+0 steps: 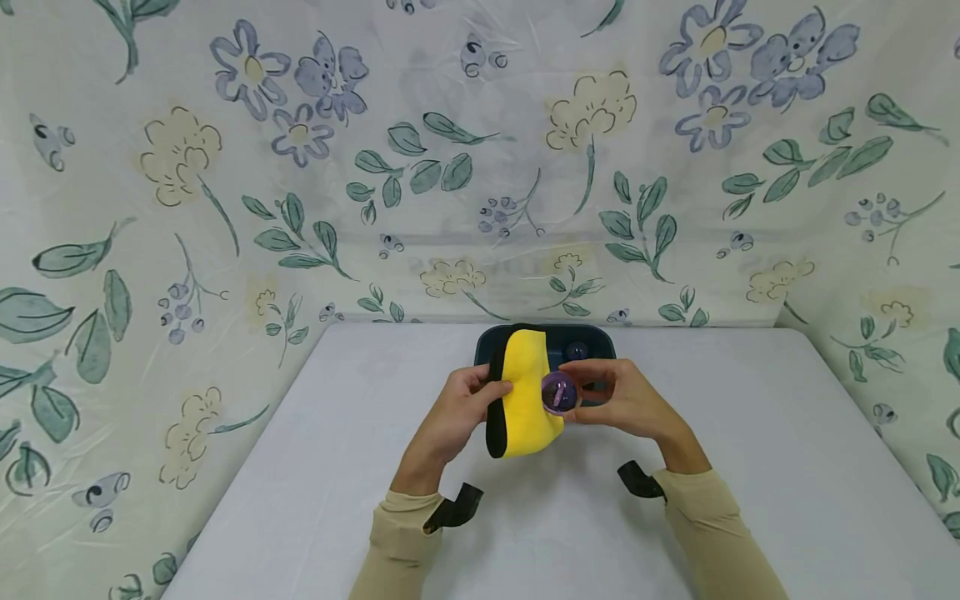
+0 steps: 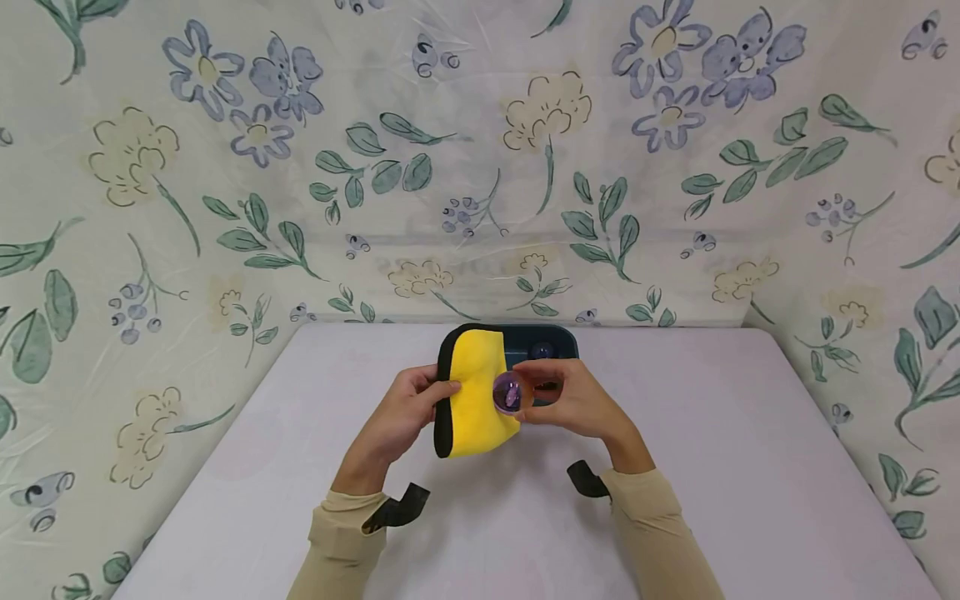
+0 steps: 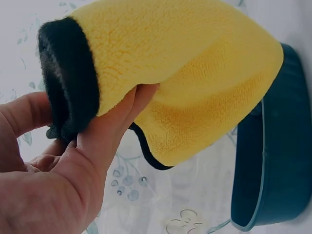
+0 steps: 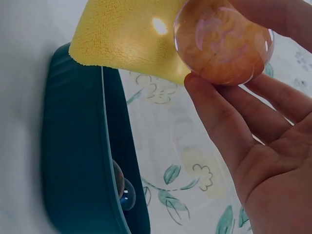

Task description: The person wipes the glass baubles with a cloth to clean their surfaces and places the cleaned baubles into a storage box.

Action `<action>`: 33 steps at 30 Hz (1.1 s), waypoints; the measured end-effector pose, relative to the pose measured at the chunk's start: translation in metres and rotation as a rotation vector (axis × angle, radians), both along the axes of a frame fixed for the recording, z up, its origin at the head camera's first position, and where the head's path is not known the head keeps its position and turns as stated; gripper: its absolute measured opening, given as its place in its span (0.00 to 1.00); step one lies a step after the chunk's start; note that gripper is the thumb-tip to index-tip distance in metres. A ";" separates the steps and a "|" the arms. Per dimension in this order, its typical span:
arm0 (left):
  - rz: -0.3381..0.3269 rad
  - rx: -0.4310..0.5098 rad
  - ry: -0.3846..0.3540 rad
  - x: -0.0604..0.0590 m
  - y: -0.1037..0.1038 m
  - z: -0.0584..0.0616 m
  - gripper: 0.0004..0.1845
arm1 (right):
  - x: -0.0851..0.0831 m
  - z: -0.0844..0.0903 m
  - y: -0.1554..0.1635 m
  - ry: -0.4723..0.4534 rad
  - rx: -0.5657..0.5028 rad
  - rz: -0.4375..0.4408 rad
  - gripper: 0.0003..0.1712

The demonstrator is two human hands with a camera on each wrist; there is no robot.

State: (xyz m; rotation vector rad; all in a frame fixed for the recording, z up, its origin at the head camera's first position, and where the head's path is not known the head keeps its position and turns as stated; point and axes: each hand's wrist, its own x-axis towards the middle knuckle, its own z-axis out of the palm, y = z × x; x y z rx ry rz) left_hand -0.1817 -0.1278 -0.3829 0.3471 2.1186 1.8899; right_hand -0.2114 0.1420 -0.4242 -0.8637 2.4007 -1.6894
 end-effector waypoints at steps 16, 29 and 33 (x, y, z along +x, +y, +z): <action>-0.002 -0.010 0.023 -0.002 -0.003 -0.002 0.21 | 0.006 0.003 -0.004 0.005 -0.071 0.109 0.33; -0.010 -0.041 0.034 -0.002 0.000 -0.003 0.21 | 0.009 0.005 -0.009 0.027 -0.139 0.119 0.34; -0.008 -0.051 0.030 -0.002 0.001 -0.003 0.20 | 0.009 0.005 -0.010 0.049 -0.146 0.099 0.34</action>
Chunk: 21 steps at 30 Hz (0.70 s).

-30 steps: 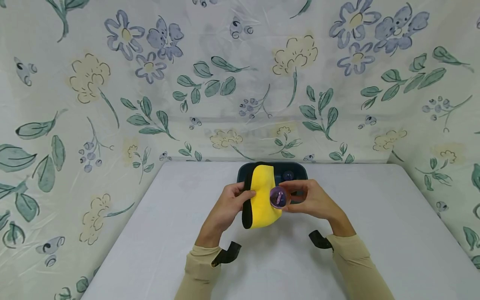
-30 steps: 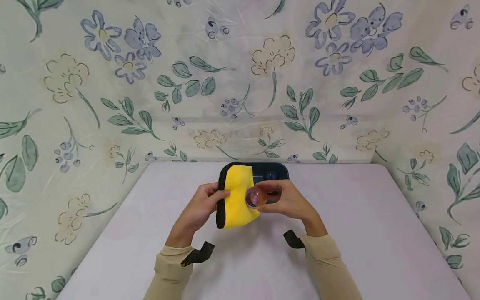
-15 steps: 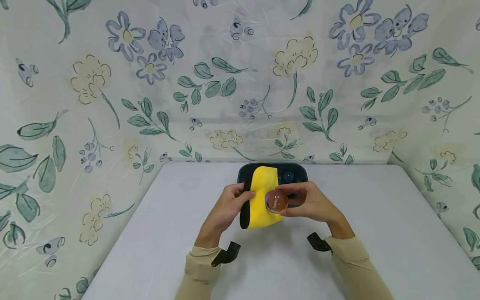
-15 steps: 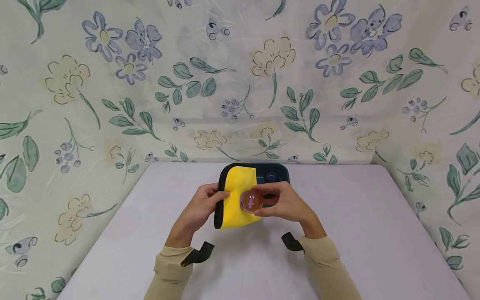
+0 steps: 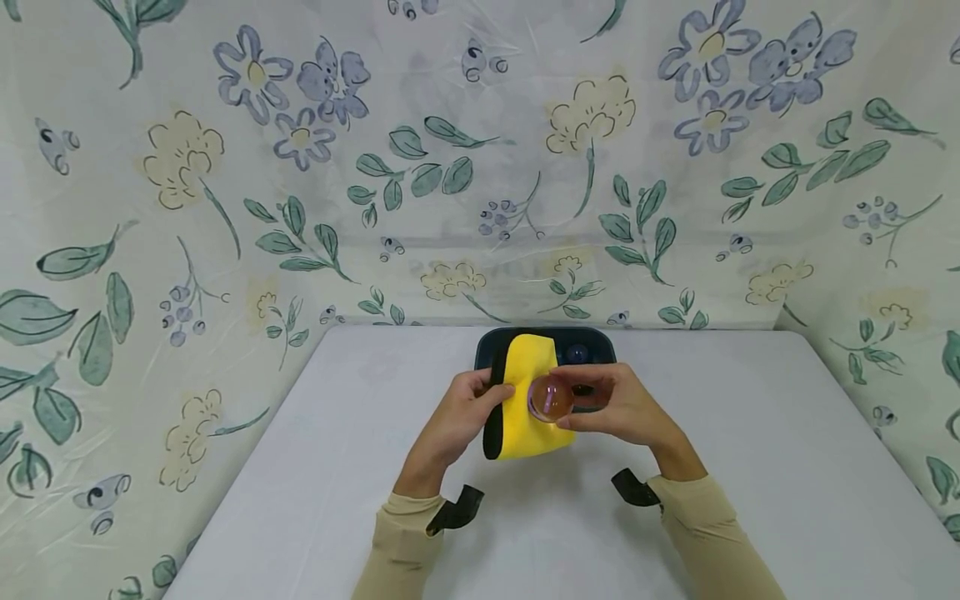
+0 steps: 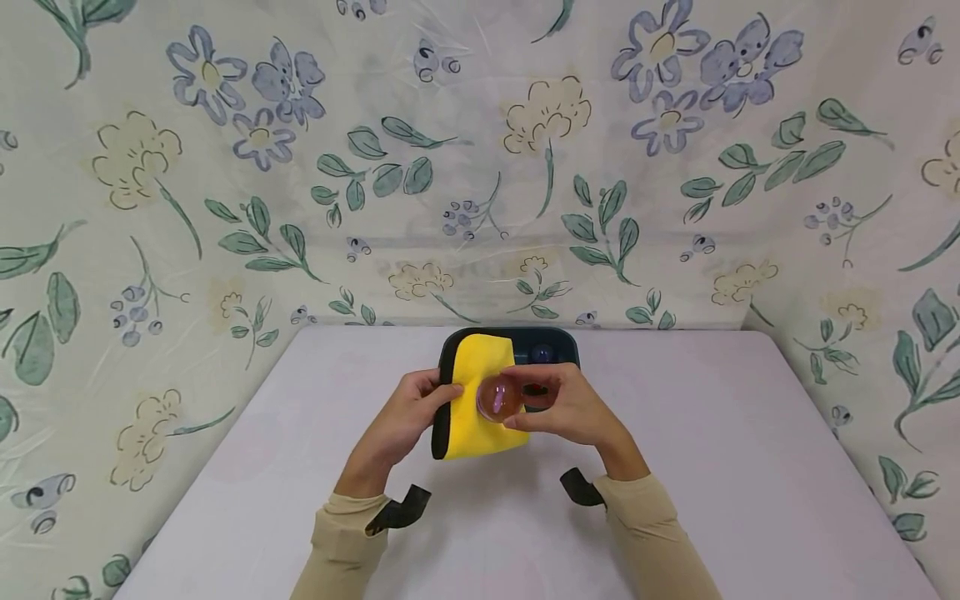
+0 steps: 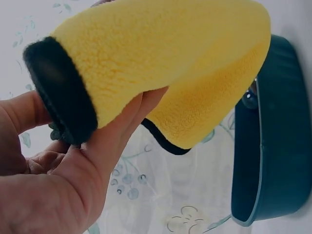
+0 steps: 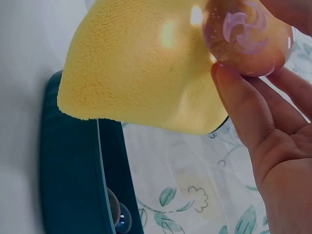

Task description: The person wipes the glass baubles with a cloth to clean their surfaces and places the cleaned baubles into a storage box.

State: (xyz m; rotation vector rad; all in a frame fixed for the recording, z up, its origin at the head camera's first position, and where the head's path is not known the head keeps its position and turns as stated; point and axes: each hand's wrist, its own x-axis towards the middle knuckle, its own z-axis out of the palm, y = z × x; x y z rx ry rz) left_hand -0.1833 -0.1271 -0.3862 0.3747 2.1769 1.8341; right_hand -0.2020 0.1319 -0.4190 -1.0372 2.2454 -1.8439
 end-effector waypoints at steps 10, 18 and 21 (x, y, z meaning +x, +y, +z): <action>-0.031 0.016 -0.012 0.001 0.000 0.000 0.21 | 0.001 0.001 -0.003 0.066 -0.061 -0.068 0.33; -0.038 0.000 -0.025 0.003 0.003 0.002 0.21 | -0.002 -0.002 -0.003 0.078 -0.140 -0.105 0.32; -0.031 -0.007 -0.024 0.004 0.003 0.002 0.21 | -0.003 -0.002 -0.003 0.067 -0.137 -0.108 0.32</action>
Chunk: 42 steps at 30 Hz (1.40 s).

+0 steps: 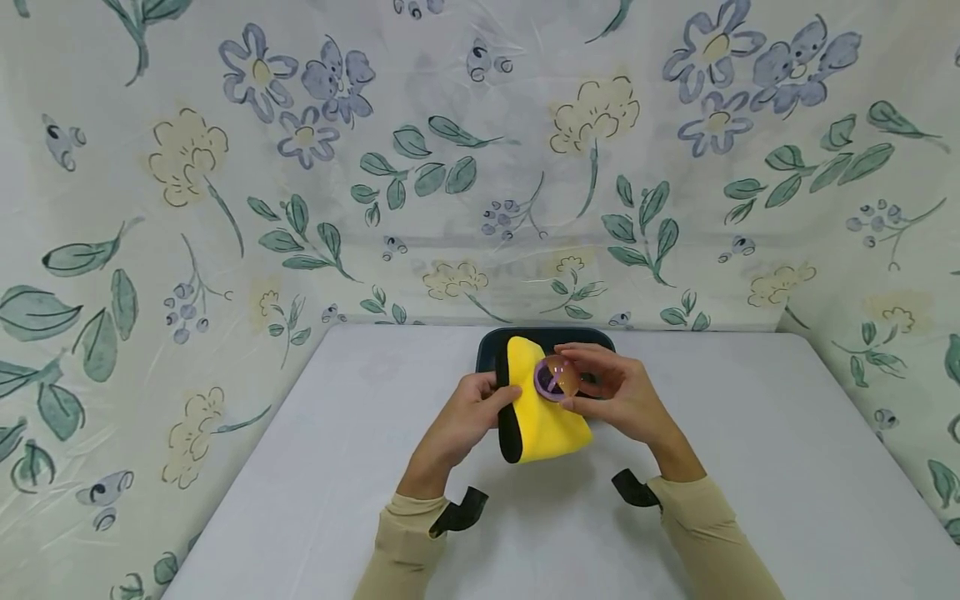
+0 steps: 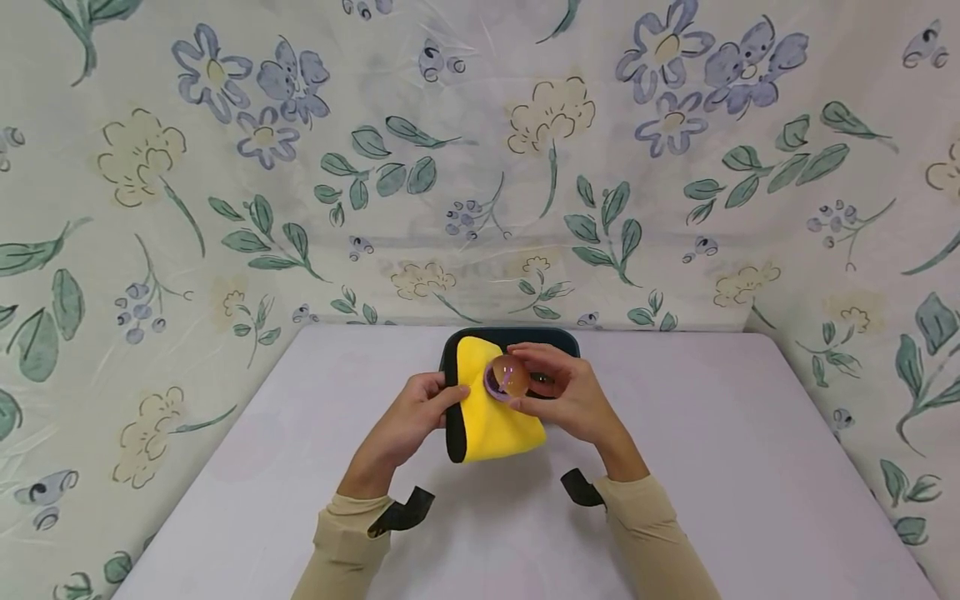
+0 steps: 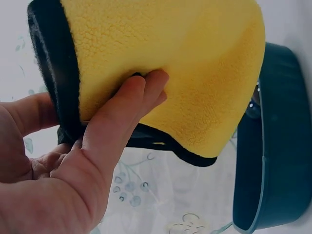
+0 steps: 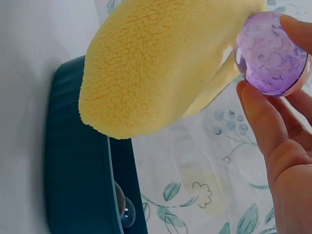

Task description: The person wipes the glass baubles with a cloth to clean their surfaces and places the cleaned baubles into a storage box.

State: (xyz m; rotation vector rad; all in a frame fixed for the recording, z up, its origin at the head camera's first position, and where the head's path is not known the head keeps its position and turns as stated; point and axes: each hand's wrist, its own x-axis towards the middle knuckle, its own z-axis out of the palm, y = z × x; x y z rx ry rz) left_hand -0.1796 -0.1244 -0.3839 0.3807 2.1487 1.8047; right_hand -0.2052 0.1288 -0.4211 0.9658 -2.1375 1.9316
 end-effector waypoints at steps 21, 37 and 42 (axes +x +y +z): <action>0.030 -0.008 0.011 0.001 0.004 -0.001 0.21 | -0.006 -0.005 0.006 -0.019 0.101 -0.028 0.34; 0.028 0.011 0.010 -0.001 0.003 -0.002 0.22 | -0.009 -0.009 0.012 -0.004 0.234 -0.030 0.35; 0.018 0.059 -0.029 -0.002 0.003 -0.003 0.23 | -0.010 -0.010 0.017 0.000 0.293 -0.045 0.34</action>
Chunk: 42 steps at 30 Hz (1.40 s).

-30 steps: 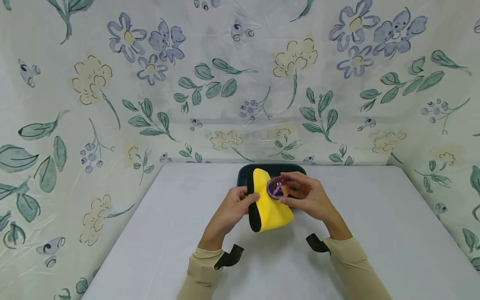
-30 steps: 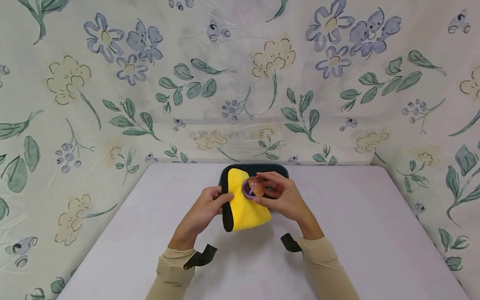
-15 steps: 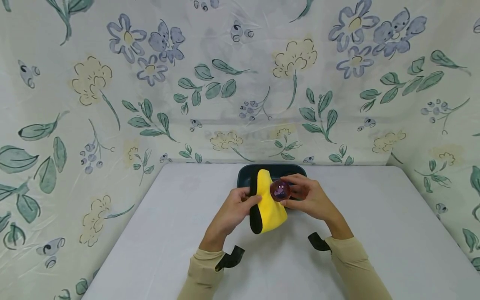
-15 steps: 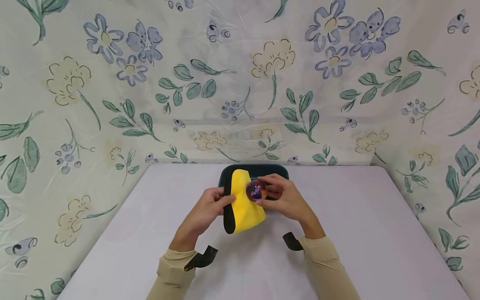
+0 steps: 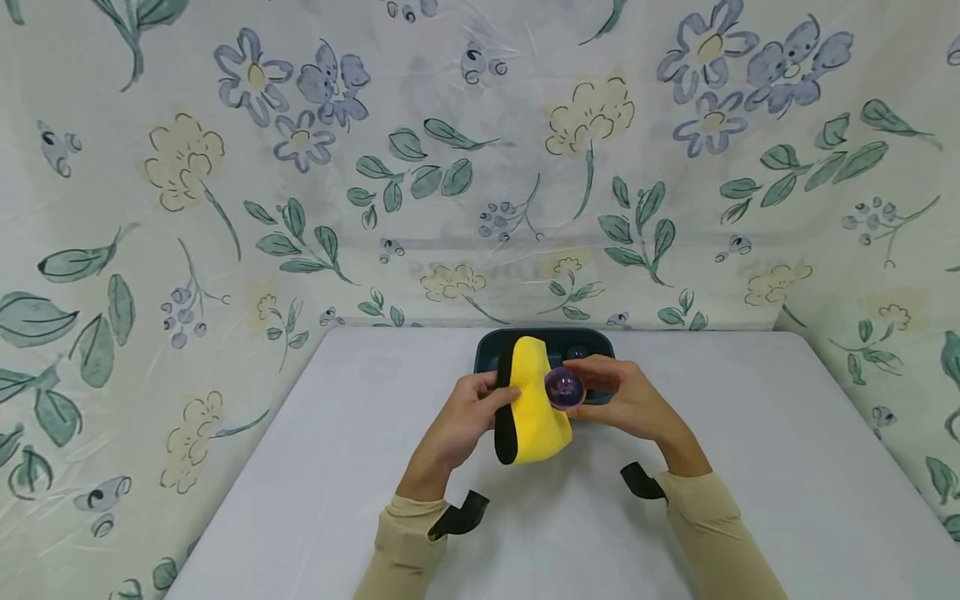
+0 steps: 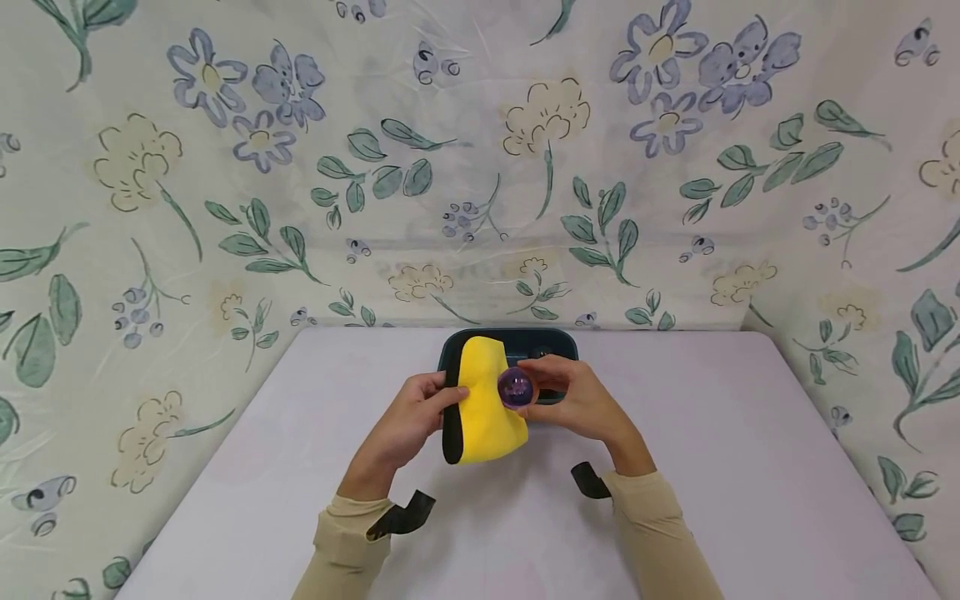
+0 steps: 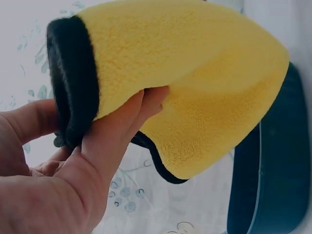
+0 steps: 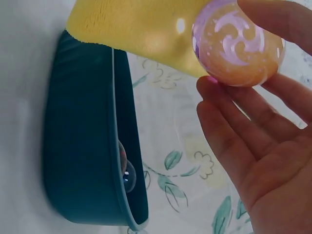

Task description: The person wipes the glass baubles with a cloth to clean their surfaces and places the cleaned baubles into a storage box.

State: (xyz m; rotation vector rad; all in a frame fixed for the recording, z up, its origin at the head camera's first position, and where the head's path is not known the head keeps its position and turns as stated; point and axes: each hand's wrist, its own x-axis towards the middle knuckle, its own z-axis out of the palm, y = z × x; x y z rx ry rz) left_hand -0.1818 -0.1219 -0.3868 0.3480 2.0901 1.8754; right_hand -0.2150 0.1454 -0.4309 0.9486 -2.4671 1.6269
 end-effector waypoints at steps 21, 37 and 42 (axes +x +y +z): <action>0.012 0.069 -0.022 -0.002 -0.005 -0.001 0.23 | 0.005 0.007 0.005 -0.099 -0.007 0.115 0.34; 0.008 0.042 -0.015 -0.005 -0.004 -0.005 0.22 | 0.008 0.007 0.000 -0.108 -0.067 0.171 0.33; 0.001 0.031 -0.007 -0.005 -0.002 -0.005 0.22 | 0.009 0.007 -0.002 -0.107 -0.106 0.174 0.33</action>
